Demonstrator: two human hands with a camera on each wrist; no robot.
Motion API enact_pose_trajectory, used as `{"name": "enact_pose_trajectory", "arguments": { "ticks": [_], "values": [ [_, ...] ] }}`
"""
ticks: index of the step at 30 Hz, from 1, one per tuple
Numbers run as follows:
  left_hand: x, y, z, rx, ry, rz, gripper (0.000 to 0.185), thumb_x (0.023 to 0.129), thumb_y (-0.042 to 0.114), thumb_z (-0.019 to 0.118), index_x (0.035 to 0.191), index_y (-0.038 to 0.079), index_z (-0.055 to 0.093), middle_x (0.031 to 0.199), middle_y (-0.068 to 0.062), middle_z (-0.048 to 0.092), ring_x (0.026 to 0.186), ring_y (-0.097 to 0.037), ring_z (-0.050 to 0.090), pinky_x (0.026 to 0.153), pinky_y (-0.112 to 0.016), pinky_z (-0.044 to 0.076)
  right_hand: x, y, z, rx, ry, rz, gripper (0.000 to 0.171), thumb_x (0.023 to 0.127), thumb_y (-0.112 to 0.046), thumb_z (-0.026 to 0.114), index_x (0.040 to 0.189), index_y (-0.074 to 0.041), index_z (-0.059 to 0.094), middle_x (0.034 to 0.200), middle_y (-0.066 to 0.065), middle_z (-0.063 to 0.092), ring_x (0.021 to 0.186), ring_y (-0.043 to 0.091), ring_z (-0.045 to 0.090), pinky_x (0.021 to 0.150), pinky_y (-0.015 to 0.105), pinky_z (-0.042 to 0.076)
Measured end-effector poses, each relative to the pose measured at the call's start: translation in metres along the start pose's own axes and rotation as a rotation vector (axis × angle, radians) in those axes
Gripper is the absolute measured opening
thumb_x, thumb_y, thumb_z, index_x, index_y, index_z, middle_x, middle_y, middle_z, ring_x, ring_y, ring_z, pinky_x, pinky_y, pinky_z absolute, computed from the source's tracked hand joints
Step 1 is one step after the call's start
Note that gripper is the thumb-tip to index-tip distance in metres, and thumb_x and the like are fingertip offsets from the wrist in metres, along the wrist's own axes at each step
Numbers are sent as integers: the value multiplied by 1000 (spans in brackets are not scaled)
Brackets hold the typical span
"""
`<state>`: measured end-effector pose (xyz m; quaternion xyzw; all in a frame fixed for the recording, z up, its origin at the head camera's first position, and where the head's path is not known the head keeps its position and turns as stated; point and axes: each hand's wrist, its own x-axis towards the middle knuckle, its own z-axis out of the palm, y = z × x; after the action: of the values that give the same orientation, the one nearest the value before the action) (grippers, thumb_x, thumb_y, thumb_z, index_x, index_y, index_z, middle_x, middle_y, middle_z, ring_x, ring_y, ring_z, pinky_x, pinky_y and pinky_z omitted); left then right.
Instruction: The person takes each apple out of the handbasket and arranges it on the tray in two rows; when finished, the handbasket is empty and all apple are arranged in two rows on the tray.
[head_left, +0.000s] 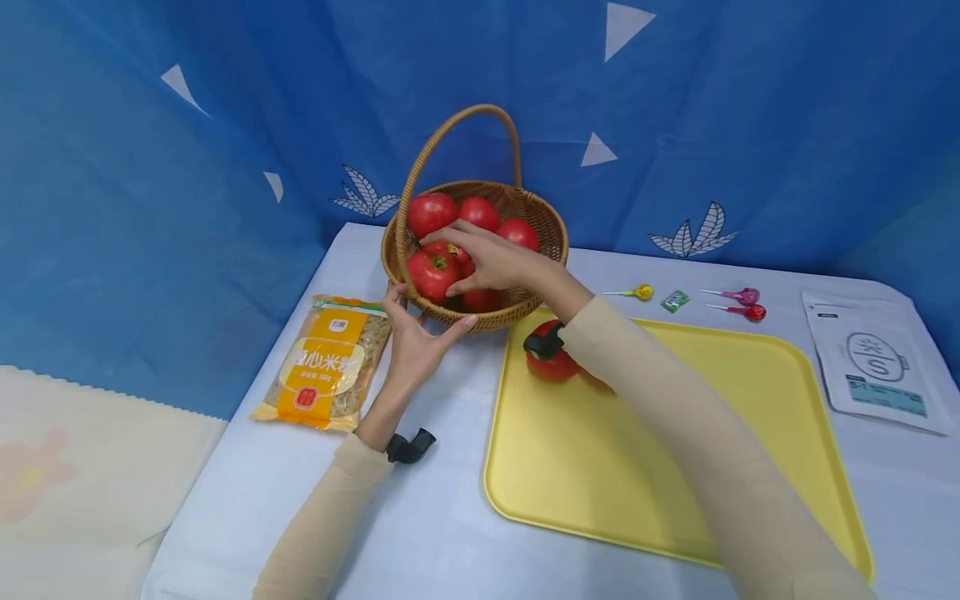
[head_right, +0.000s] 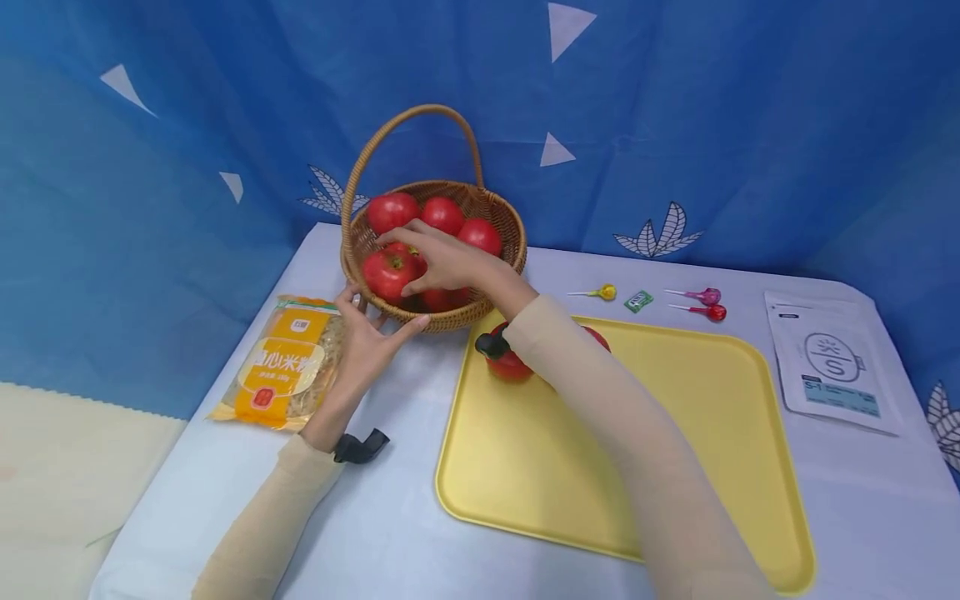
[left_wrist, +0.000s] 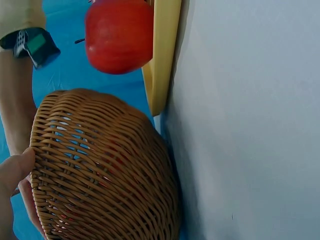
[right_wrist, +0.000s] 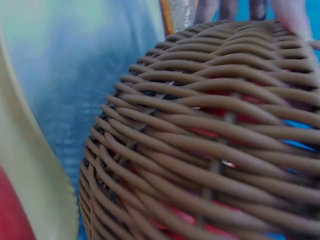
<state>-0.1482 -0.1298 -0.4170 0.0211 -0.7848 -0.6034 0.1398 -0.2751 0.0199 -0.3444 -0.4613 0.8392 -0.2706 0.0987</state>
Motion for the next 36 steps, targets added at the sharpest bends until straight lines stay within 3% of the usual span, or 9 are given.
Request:
{"name": "enact_pose_trajectory", "arguments": {
  "ticks": [7,12,16,22,26,31,36],
  "values": [
    [-2,3,7,10,-23,-2,98,78,29,84,141,10,10,158,-9,4,147,-24,16,116,-49,34,2,6,8,9,-25,50,81,77,-34,83,146,-24,42,147,4,41,136,21,37,110,46,41],
    [-1,4,9,31,-28,7,99,78,31,84,141,11,10,158,-8,5,146,-23,17,116,-48,34,-4,9,8,24,55,27,77,74,-34,86,140,-20,49,141,2,47,132,19,43,107,44,44],
    [-2,5,10,22,-22,1,99,77,29,84,141,10,11,159,-10,2,146,-26,18,116,-48,34,-24,6,-6,-10,142,49,77,73,-37,86,138,-20,49,139,4,48,129,22,46,104,46,47],
    [-2,4,12,13,-7,-12,98,76,28,85,139,9,13,160,-12,-1,146,-26,19,116,-46,35,-99,8,-40,-119,363,49,78,68,-34,88,134,-14,51,121,12,51,113,27,51,91,49,54],
    [-2,2,11,14,0,-13,98,76,28,85,139,9,13,159,-12,-1,146,-26,19,116,-46,35,-166,12,-53,-187,444,138,77,66,-29,90,130,-9,51,114,14,50,106,28,52,83,53,56],
    [-1,1,8,10,10,-10,97,76,29,85,138,9,13,159,-13,-1,146,-25,18,116,-45,35,-241,20,-52,-273,420,322,80,61,-23,93,127,-2,51,109,17,50,100,33,53,76,58,56],
    [1,1,5,-11,11,-16,97,76,27,85,138,9,13,159,-14,-6,147,-26,16,117,-46,33,-289,29,-35,-280,319,475,81,59,-23,94,125,0,51,112,20,52,102,40,53,74,60,56]
  ]
}}
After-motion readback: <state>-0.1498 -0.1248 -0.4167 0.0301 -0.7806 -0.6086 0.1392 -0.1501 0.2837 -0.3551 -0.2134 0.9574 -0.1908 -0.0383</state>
